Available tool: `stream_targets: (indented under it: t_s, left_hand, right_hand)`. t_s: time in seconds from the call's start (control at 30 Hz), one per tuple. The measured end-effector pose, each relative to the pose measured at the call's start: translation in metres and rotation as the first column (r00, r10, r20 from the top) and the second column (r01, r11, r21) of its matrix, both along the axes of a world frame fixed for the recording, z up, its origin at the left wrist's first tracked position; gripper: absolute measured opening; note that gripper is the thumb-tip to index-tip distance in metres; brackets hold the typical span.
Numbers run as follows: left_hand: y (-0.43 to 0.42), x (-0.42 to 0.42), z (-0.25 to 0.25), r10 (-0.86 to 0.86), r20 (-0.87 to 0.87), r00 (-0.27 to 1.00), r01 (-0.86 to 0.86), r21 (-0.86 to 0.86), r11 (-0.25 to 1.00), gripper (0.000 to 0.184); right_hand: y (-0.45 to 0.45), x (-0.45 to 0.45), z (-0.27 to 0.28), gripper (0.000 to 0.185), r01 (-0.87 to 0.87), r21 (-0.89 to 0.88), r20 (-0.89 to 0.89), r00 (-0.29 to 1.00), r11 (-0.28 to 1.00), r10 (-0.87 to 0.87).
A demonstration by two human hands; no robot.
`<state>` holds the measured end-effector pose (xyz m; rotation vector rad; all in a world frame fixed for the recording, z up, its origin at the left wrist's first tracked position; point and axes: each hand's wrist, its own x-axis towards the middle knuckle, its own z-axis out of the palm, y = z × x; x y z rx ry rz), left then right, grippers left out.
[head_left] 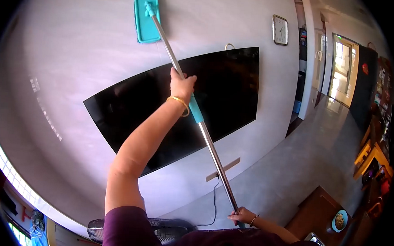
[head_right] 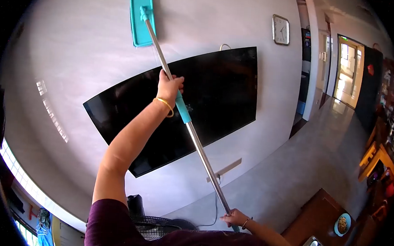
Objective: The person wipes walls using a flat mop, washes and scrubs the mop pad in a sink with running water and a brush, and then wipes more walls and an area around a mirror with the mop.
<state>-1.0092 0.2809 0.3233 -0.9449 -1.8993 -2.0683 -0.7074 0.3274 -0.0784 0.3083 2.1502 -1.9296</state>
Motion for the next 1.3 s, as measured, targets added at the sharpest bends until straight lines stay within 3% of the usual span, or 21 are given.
stream_targets:
  t_s: [0.13,0.23,0.27,0.33,0.4,0.43,0.47,0.53,0.57,0.6,0.67,0.73,0.8,0.87,0.93,1.0,1.07,1.13,1.2,1.27,1.3]
  left_hand:
    - [-0.011,0.026,-0.051,0.030,-0.039,0.999,-0.036,-0.151,0.988,0.094]
    - [-0.022,0.074,-0.077,-0.054,-0.015,0.998,0.049,-0.239,0.970,0.098]
    - [-0.019,0.076,-0.099,-0.040,-0.226,0.973,-0.013,-0.226,0.974,0.098]
    - [-0.018,0.095,-0.091,-0.021,-0.142,0.990,-0.025,-0.315,0.949,0.095]
    - [0.013,0.041,-0.098,0.086,-0.444,0.892,-0.170,-0.152,0.974,0.094]
    - [0.027,0.030,-0.076,0.105,-0.457,0.883,-0.172,-0.109,0.979,0.094]
    - [0.041,0.018,-0.048,0.109,-0.501,0.858,-0.156,-0.053,0.986,0.096]
    - [0.049,0.047,0.033,-0.029,-0.269,0.963,-0.006,-0.127,0.992,0.094]
    - [0.058,0.044,0.058,-0.018,-0.278,0.960,-0.017,-0.125,0.992,0.092]
    - [0.072,0.036,0.080,0.010,-0.341,0.940,-0.043,-0.091,0.995,0.089]
    - [0.092,0.039,0.115,0.022,-0.344,0.939,-0.061,-0.101,0.993,0.084]
    - [0.109,0.046,0.134,0.079,-0.366,0.927,-0.130,-0.119,0.984,0.081]
    - [0.119,0.043,0.153,0.069,-0.419,0.905,-0.133,-0.123,0.983,0.086]
    - [0.133,0.038,0.169,0.074,-0.438,0.896,-0.136,-0.112,0.984,0.076]
    - [0.152,0.032,0.183,0.037,-0.447,0.894,-0.086,-0.089,0.992,0.074]
    - [0.176,0.009,0.207,0.048,-0.450,0.892,-0.114,-0.121,0.986,0.075]
    - [0.201,0.019,0.208,0.468,-0.743,0.479,-0.410,0.282,0.867,0.077]
    - [0.203,0.056,0.199,0.383,-0.837,0.390,-0.267,0.295,0.917,0.067]
    - [0.217,0.071,0.184,0.431,-0.902,-0.001,-0.349,0.405,0.845,0.050]
    - [0.215,0.101,0.161,0.219,-0.973,-0.068,-0.266,0.229,0.936,0.039]
    - [0.219,0.100,0.162,0.220,-0.974,-0.056,-0.263,0.227,0.938,0.039]
  right_hand:
    - [-0.003,-0.005,0.000,0.032,0.023,-0.010,0.003,1.000,1.000,-0.023]
    - [0.004,0.003,-0.001,0.042,0.029,0.110,0.030,0.999,0.994,-0.033]
    - [0.007,0.003,0.002,0.042,0.032,0.108,0.017,0.999,0.994,-0.034]
    - [0.007,0.007,0.006,0.041,0.053,0.146,0.039,0.997,0.988,-0.059]
    - [0.004,0.008,0.052,0.036,0.137,0.048,0.016,0.990,0.989,-0.138]
    - [0.007,0.005,0.082,0.032,0.220,-0.042,-0.004,0.975,0.975,-0.220]
    - [0.014,0.001,0.103,0.034,0.182,-0.048,-0.096,0.978,0.982,-0.186]
    - [0.027,-0.001,0.146,0.042,0.119,-0.020,-0.346,0.931,0.993,-0.119]
    - [0.031,0.002,0.160,0.048,0.096,0.006,-0.492,0.867,0.995,-0.081]
    - [0.037,0.005,0.164,0.048,0.109,0.008,-0.495,0.864,0.994,-0.091]
    - [0.051,0.012,0.168,0.056,-0.056,-0.395,-0.617,0.756,0.917,-0.220]
    - [0.067,0.017,0.181,0.058,0.003,-0.356,-0.634,0.733,0.934,-0.245]
    - [0.070,0.027,0.205,0.060,0.207,-0.111,-0.707,0.670,0.972,-0.224]
    - [0.075,0.036,0.216,0.056,0.291,-0.096,-0.732,0.627,0.952,-0.266]
    - [0.080,0.037,0.228,0.050,0.614,0.000,-0.757,0.515,0.790,-0.401]
    - [0.098,0.029,0.243,0.045,0.620,-0.037,-0.815,0.435,0.784,-0.383]
    - [0.115,0.023,0.268,0.045,0.662,0.010,-0.881,0.361,0.750,-0.307]
    - [0.135,0.020,0.312,0.045,0.666,0.003,-0.832,0.415,0.746,-0.368]
    - [0.164,0.006,0.357,0.046,0.721,0.087,-0.860,0.403,0.688,-0.313]
    - [0.195,-0.009,0.407,0.050,0.750,0.132,-0.890,0.377,0.648,-0.255]
    - [0.211,-0.017,0.431,0.050,0.764,0.127,-0.903,0.353,0.633,-0.244]
